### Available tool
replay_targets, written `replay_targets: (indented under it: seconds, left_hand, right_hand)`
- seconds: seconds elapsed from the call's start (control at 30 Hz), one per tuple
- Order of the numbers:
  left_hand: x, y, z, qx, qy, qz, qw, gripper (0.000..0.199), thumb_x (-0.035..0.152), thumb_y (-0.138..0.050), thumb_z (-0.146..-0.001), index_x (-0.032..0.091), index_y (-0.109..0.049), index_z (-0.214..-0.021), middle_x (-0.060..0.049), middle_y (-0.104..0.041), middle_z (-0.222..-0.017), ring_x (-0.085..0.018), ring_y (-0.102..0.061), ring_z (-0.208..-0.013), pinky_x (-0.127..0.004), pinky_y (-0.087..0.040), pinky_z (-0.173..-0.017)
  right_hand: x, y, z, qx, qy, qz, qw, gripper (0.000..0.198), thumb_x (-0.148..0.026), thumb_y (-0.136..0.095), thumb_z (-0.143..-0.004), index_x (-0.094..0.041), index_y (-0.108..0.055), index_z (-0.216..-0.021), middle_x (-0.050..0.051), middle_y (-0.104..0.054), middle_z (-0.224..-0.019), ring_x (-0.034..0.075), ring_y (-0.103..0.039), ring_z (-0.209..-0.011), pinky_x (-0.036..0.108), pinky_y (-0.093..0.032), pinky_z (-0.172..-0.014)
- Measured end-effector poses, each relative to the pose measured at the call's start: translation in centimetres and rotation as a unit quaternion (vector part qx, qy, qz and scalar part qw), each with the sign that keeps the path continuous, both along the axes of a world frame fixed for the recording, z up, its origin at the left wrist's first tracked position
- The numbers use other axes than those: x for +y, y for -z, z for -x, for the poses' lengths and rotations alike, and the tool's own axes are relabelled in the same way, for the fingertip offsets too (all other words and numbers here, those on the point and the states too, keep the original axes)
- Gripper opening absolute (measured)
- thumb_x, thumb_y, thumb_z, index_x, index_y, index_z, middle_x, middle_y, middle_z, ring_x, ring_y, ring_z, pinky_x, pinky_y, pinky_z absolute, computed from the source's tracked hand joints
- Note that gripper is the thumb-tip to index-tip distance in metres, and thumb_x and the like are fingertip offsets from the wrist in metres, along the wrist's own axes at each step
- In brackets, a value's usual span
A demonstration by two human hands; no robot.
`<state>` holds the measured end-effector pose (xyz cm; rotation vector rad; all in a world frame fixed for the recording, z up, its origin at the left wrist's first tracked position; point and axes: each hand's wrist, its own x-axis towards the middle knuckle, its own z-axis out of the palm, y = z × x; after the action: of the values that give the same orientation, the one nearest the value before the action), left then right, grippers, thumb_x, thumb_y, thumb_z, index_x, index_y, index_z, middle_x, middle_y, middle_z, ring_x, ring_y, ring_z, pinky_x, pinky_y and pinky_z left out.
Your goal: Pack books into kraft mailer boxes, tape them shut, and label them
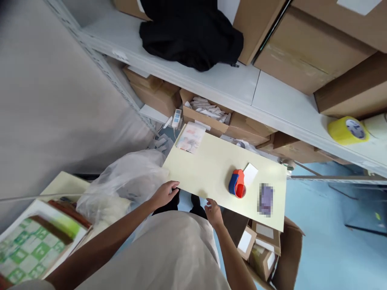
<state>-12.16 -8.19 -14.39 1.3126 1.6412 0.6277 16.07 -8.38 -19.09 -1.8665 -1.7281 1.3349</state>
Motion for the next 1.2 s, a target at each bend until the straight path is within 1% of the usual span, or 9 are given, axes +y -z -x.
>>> replay_targets:
  seconds: [0.17, 0.37, 0.5, 0.63, 0.77, 0.87, 0.97, 1.07, 1.2]
  left_hand:
    - [-2.7, -1.6, -1.8, 0.011, -0.138, -0.013, 0.990, 0.029, 0.031, -0.055, -0.076, 0.022, -0.066, -0.101, -0.009, -0.070, -0.102, -0.025, -0.066, -0.092, -0.039, -0.051, -0.087]
    - [-9.1, -3.4, -5.8, -0.001, -0.312, -0.032, 0.950, 0.030, 0.034, -0.054, -0.078, 0.023, -0.066, -0.103, -0.008, -0.070, -0.102, -0.026, -0.066, -0.095, -0.039, -0.051, -0.084]
    - [-14.6, -3.7, -7.2, 0.001, -0.425, -0.045, 0.904, 0.030, 0.036, -0.056, -0.078, 0.023, -0.066, -0.103, -0.008, -0.071, -0.099, -0.027, -0.066, -0.092, -0.042, -0.052, -0.082]
    - [-21.1, -4.0, -7.2, -0.013, -0.559, -0.041, 0.828, 0.034, 0.041, -0.058, -0.076, 0.020, -0.066, -0.101, -0.010, -0.070, -0.103, -0.026, -0.067, -0.091, -0.040, -0.053, -0.080]
    - [-28.2, -3.9, -6.8, -0.027, -0.661, -0.059, 0.748, 0.036, 0.043, -0.060, -0.075, 0.018, -0.065, -0.100, -0.011, -0.070, -0.104, -0.025, -0.067, -0.092, -0.040, -0.054, -0.081]
    - [-33.8, -3.4, -6.4, -0.030, -0.715, -0.085, 0.694, 0.035, 0.042, -0.061, -0.073, 0.017, -0.065, -0.098, -0.011, -0.071, -0.102, -0.025, -0.067, -0.091, -0.041, -0.053, -0.084]
    - [-39.8, -2.6, -5.8, -0.034, -0.759, -0.104, 0.642, 0.035, 0.043, -0.062, -0.072, 0.017, -0.066, -0.094, -0.010, -0.072, -0.097, -0.024, -0.067, -0.087, -0.040, -0.053, -0.083]
    - [-45.9, -1.9, -5.1, -0.047, -0.793, -0.117, 0.596, 0.037, 0.046, -0.064, -0.070, 0.017, -0.067, -0.092, -0.009, -0.072, -0.094, -0.023, -0.067, -0.086, -0.038, -0.053, -0.083]
    - [-53.1, -1.8, -4.4, -0.083, -0.840, -0.131, 0.520, 0.040, 0.048, -0.068, -0.065, 0.015, -0.067, -0.088, -0.008, -0.071, -0.089, -0.021, -0.065, -0.084, -0.036, -0.051, -0.082]
  right_hand:
    - [4.0, 0.4, -0.3, 0.063, -0.107, -0.017, 0.992, 0.033, -0.029, -0.054, -0.070, -0.019, -0.066, -0.100, 0.005, -0.066, -0.085, 0.014, -0.061, -0.061, 0.031, -0.053, -0.064]
    - [7.0, 0.1, 0.1, 0.091, -0.189, 0.009, 0.978, 0.034, -0.039, -0.055, -0.071, -0.018, -0.067, -0.095, 0.006, -0.068, -0.081, 0.019, -0.065, -0.064, 0.034, -0.053, -0.065]
    - [6.7, 0.0, 2.9, 0.103, -0.273, 0.025, 0.956, 0.037, -0.046, -0.054, -0.072, -0.019, -0.066, -0.094, 0.007, -0.069, -0.080, 0.024, -0.068, -0.068, 0.038, -0.054, -0.066]
    - [4.4, -0.4, 7.4, 0.123, -0.381, 0.018, 0.916, 0.040, -0.051, -0.057, -0.070, -0.019, -0.067, -0.093, 0.011, -0.071, -0.087, 0.026, -0.069, -0.075, 0.040, -0.055, -0.074]
    - [0.1, -1.7, 12.4, 0.144, -0.476, 0.020, 0.868, 0.044, -0.053, -0.058, -0.071, -0.018, -0.067, -0.096, 0.012, -0.071, -0.090, 0.026, -0.069, -0.075, 0.039, -0.055, -0.073]
    - [-4.6, -2.8, 16.2, 0.158, -0.534, 0.024, 0.830, 0.043, -0.053, -0.058, -0.072, -0.019, -0.066, -0.097, 0.011, -0.070, -0.092, 0.025, -0.068, -0.075, 0.039, -0.054, -0.072]
    - [-10.9, -3.5, 19.9, 0.168, -0.583, 0.029, 0.795, 0.040, -0.051, -0.057, -0.073, -0.019, -0.066, -0.095, 0.010, -0.070, -0.090, 0.024, -0.067, -0.075, 0.038, -0.054, -0.073]
    - [-18.1, -3.8, 23.4, 0.173, -0.626, 0.037, 0.760, 0.038, -0.047, -0.058, -0.073, -0.017, -0.066, -0.096, 0.009, -0.070, -0.088, 0.022, -0.067, -0.076, 0.036, -0.053, -0.074]
    - [-27.5, -3.8, 27.4, 0.156, -0.692, 0.070, 0.701, 0.038, -0.043, -0.061, -0.071, -0.016, -0.067, -0.097, 0.007, -0.070, -0.084, 0.020, -0.066, -0.074, 0.036, -0.053, -0.073]
